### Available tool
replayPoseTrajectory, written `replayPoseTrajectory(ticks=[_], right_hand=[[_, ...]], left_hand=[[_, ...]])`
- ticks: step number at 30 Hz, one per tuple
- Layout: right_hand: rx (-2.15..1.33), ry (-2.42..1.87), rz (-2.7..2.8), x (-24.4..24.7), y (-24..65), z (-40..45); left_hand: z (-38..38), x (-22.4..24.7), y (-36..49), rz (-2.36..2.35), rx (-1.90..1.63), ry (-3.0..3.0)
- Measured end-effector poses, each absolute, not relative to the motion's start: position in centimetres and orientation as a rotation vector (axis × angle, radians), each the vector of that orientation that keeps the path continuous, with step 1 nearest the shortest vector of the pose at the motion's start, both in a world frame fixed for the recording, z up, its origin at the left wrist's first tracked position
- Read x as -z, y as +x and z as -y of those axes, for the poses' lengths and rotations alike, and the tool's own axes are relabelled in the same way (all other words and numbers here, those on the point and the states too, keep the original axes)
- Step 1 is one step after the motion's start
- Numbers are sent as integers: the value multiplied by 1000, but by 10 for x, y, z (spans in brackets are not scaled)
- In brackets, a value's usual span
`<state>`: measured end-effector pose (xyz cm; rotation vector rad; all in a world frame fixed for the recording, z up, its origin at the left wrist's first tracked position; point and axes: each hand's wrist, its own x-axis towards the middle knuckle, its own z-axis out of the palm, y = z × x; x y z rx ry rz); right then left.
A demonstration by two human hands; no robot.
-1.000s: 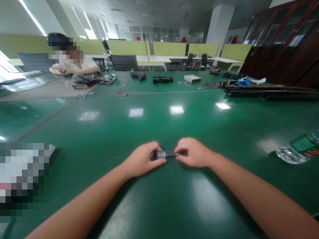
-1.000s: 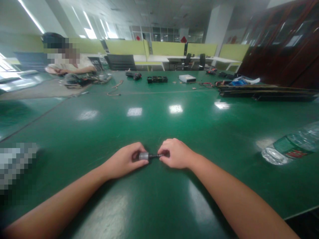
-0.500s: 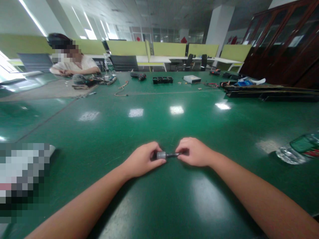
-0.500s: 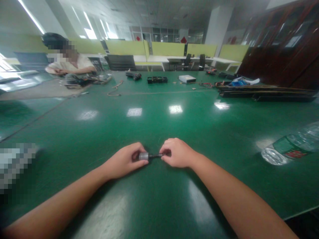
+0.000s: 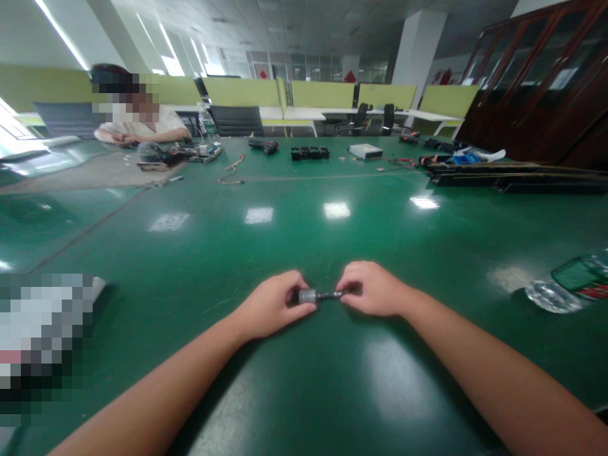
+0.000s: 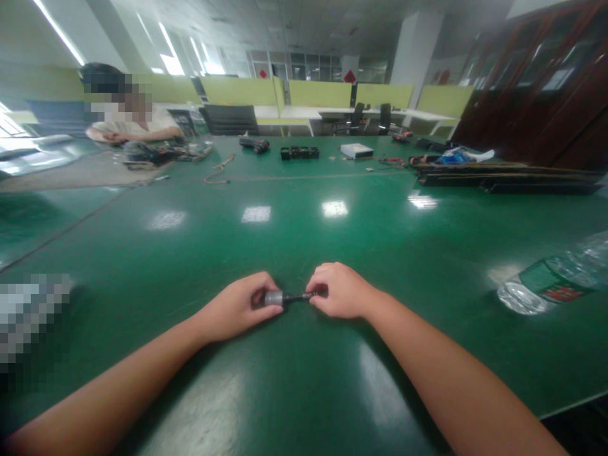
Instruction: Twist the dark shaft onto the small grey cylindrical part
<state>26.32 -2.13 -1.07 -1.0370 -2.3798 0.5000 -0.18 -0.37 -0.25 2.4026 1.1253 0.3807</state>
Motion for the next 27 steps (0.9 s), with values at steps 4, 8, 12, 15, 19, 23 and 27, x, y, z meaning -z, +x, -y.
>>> replayPoseTrajectory(ticks=[4,8,12,15,19,23,27], right_hand=[[-507,-1040,2380,10,264,21],[-507,-1051,2384,9,266,21],[-519,-1072,2387,9,267,21],[-526,-1092,2382,9,267,21],[-529,-1112,2384,9,269,20],[-535,-1131,2369,9,275,16],[-568,-1137,2353,10,277,15]], left_hand=[[4,2,-2,-1117,-372,2413],[4,2,-2,-1119,-371,2414],[4,2,-2,-1127,-367,2416],[4,2,-2,-1123,-364,2421],[4,3,-3,-1121,-363,2424],[3,5,-4,-1120,-359,2428],[4,4,-5,-1128,-361,2421]])
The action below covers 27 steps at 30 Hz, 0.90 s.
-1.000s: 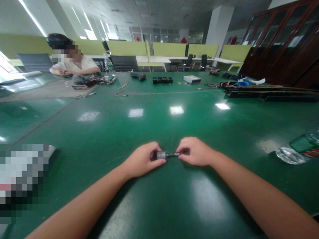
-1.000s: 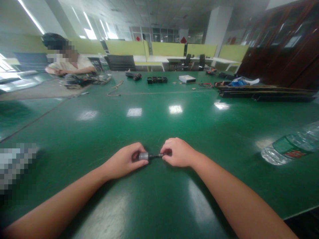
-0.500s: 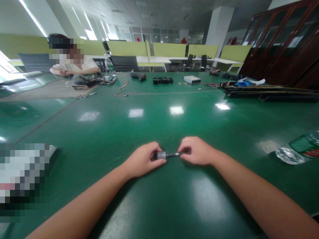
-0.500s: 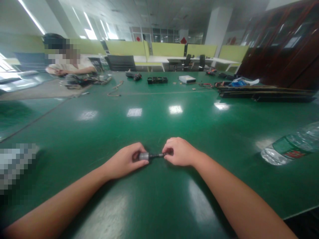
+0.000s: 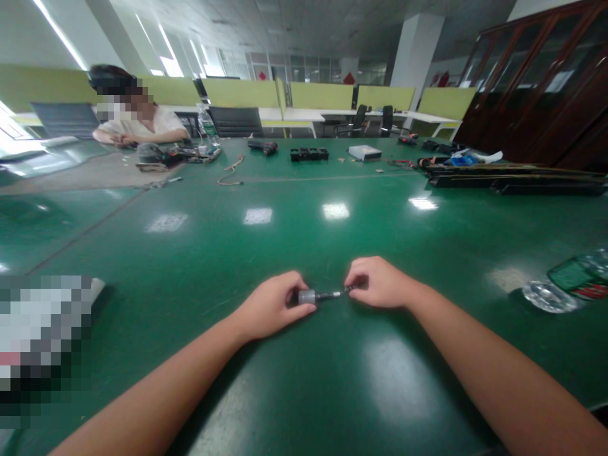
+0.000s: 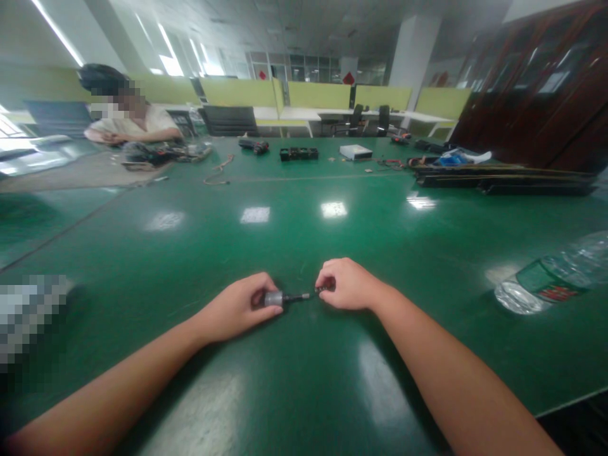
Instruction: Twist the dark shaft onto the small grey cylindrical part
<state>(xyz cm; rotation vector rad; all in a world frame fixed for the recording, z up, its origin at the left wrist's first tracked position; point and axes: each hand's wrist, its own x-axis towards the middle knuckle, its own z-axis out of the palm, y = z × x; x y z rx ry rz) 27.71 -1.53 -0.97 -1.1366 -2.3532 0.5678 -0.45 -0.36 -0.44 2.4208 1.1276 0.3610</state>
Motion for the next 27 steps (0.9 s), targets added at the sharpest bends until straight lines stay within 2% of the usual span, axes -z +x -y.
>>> replayPoseTrajectory(ticks=[15,22,27], right_hand=[[-619,-1075,2303,13,265,18],[-934,-1012,2041,22,253,22],[-842,-1038,2063,25,257,20]], left_hand=[[3,2,-1,-1134,-356,2409],[2,4,-1,-1128,-378,2421],[2,5,-2,-1125,-368,2412]])
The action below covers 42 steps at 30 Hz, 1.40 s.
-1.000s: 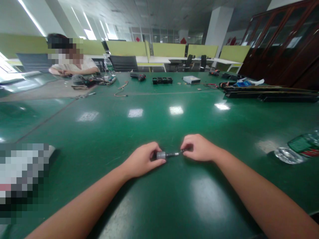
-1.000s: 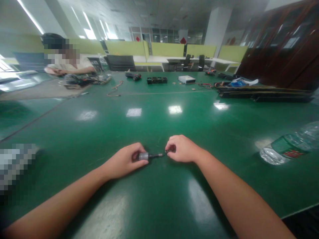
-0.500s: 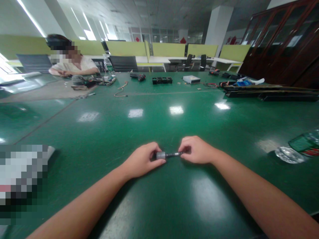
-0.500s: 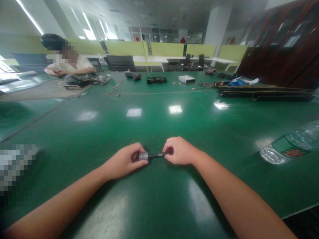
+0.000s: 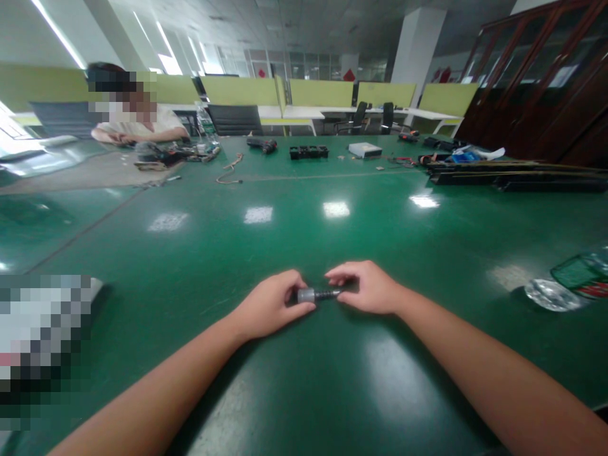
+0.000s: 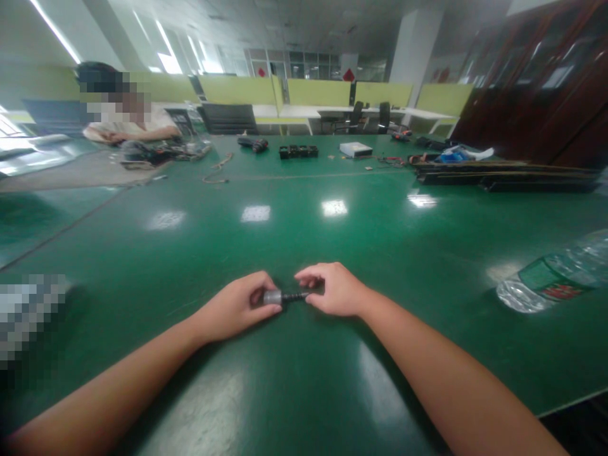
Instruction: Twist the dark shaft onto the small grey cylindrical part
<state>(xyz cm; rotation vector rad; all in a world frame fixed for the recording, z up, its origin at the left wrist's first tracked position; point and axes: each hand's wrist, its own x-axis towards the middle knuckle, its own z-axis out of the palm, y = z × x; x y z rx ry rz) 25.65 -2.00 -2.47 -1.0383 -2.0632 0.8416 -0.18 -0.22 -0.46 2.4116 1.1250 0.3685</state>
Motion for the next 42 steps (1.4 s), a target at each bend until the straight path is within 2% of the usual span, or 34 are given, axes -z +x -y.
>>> replayPoseTrajectory(ticks=[23,42], right_hand=[[-499,-936,2319,28,236,17],[-515,-909,2346,27,238,18]], left_hand=[[1,6,1,-1117,-367,2448],[3,2,2,-1109,-369,2444]])
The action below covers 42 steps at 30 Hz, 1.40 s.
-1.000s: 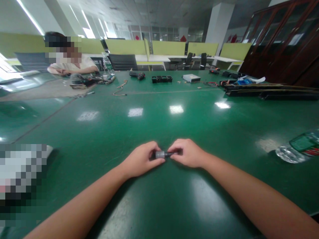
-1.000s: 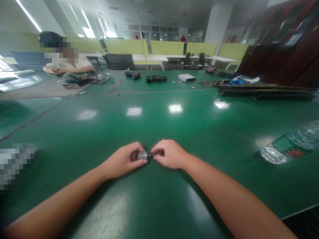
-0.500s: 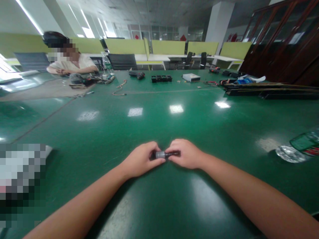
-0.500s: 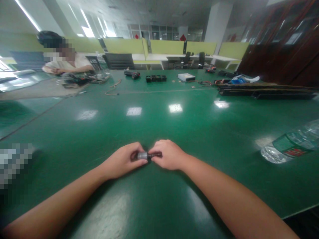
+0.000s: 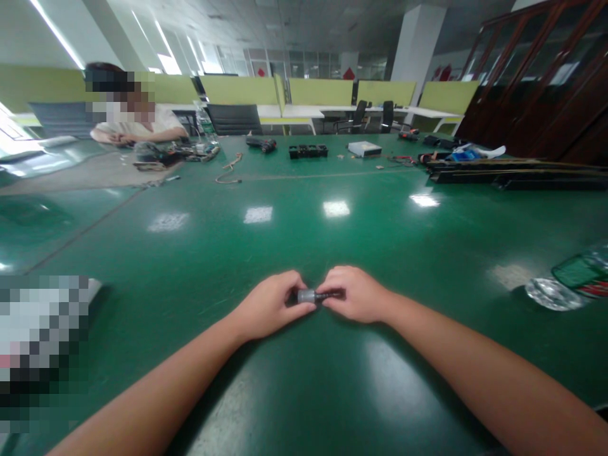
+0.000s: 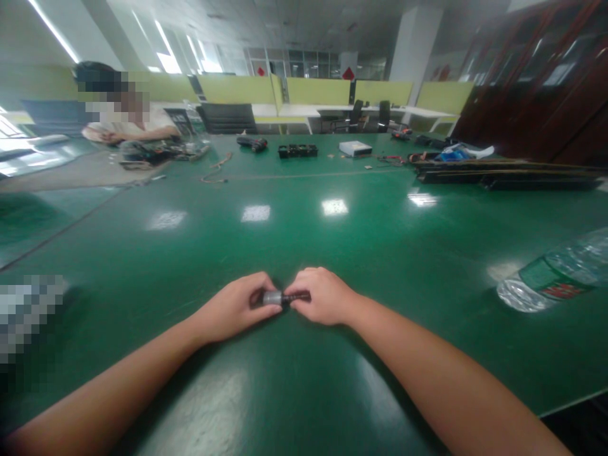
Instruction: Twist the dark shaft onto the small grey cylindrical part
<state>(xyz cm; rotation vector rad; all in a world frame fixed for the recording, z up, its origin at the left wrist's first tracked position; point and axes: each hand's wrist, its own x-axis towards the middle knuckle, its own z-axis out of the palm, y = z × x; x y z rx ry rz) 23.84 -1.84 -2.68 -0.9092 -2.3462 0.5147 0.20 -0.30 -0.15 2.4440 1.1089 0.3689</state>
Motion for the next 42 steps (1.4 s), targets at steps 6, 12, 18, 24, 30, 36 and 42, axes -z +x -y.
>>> replayPoseTrajectory(ticks=[6,12,18,24,30,36,42], right_hand=[[-508,-906,2354,26,239,19],[-520,-919,2365,24,241,19],[-514,-914,2371,22,242,19],[-506,-909,2367,23,243,20],[-500,-917,2367,24,244,21],[-496,-910,2349,23,244,21],[-499,-906,2361,23,244,21]], left_hand=[[4,0,2,-1116,-352,2437],[3,0,2,-1114,-349,2441],[3,-1,3,-1111,-355,2436],[4,-2,3,-1110,-355,2436],[4,-1,3,-1112,-346,2444],[4,0,2,-1102,-350,2448],[3,1,2,-1107,-351,2454]])
